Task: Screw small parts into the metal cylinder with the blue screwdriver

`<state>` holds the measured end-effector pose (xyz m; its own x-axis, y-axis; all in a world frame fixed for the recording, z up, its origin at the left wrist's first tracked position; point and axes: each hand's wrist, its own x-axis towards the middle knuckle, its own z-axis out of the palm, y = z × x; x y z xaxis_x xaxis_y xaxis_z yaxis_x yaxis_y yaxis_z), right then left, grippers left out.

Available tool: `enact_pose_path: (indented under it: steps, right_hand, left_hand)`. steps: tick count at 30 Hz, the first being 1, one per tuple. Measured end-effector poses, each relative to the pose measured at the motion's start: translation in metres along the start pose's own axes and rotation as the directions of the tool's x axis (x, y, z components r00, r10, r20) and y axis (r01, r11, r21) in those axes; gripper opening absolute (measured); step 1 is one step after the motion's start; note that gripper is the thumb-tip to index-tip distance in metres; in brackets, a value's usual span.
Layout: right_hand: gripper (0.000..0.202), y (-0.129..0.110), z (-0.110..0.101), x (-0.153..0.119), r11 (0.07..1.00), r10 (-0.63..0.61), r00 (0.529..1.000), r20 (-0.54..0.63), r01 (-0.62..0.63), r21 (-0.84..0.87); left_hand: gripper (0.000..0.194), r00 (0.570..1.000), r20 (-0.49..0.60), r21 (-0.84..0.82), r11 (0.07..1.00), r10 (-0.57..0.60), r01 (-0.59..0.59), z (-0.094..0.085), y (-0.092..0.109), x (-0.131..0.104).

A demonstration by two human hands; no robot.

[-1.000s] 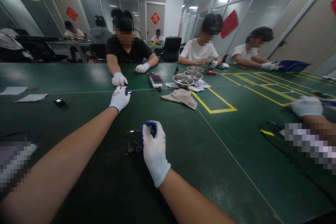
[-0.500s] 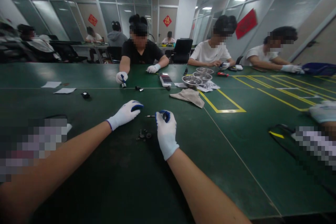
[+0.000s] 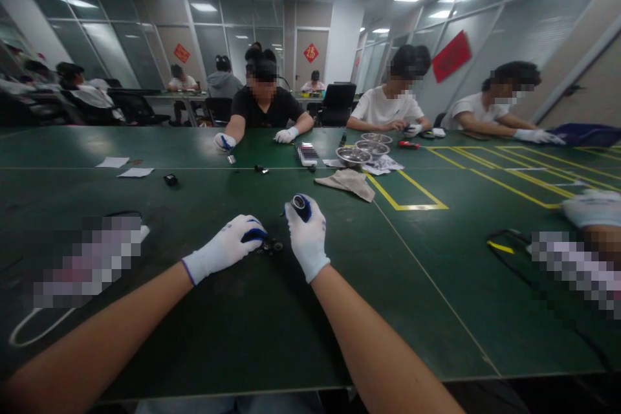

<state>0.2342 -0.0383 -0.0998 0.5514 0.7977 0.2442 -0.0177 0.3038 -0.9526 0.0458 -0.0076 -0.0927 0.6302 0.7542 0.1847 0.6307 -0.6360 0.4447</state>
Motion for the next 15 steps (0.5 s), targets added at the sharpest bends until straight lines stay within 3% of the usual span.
enact_pose_path:
  steps: [7,15]
  right_hand:
    - [0.038,-0.008,-0.002,-0.011,0.994,-0.074,0.992,0.098,0.081,-0.07]
    - [0.041,0.004,0.0,-0.014,1.0,0.012,0.988,0.152,-0.012,-0.002]
  left_hand:
    - [0.027,0.999,-0.039,0.024,0.999,0.029,-0.028,0.002,0.001,-0.003]
    - [0.013,0.999,-0.032,0.082,0.996,-0.021,0.023,0.004,0.001,-0.003]
